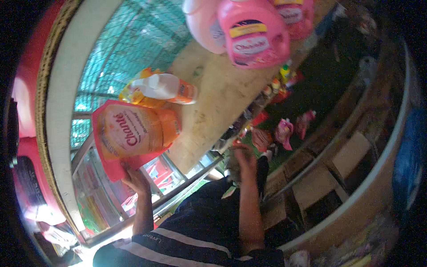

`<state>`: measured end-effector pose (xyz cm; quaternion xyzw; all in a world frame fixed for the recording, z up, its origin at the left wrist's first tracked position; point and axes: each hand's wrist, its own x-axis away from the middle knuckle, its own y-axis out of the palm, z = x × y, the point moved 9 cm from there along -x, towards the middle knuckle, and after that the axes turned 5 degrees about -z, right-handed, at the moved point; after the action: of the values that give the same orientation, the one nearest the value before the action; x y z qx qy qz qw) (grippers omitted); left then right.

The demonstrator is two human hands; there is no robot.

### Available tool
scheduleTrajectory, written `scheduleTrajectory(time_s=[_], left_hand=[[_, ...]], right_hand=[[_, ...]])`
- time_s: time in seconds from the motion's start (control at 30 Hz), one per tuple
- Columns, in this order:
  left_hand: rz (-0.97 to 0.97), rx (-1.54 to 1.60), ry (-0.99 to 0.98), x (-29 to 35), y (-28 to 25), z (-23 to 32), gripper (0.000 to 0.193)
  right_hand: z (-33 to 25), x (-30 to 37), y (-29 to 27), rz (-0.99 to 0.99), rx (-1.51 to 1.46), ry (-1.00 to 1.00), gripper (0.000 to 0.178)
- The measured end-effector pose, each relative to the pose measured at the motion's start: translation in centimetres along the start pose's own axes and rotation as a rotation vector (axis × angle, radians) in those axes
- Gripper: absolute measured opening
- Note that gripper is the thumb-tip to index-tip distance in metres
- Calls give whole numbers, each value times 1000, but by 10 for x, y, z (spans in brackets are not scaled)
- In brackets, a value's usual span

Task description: Wiping down incense bundles and detergent products on retail shelves using a cloth.

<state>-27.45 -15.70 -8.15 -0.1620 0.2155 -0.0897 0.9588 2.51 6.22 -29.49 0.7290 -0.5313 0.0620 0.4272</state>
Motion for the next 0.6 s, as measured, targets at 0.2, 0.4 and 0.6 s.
scheduleTrajectory(time_s=[0.2,0.4,0.6], left_hand=[[-167,-3,-66,27,-35,-24,47],[-542,-349,-142,56,-15,-39,51],[-873,-109,-64,87,52,45,38]], right_hand=[[-118,97,210,-875,425,-249,24],[-140,172,291,-1036,764,-861,48],[-154,184,267,-723,868,-868,56]])
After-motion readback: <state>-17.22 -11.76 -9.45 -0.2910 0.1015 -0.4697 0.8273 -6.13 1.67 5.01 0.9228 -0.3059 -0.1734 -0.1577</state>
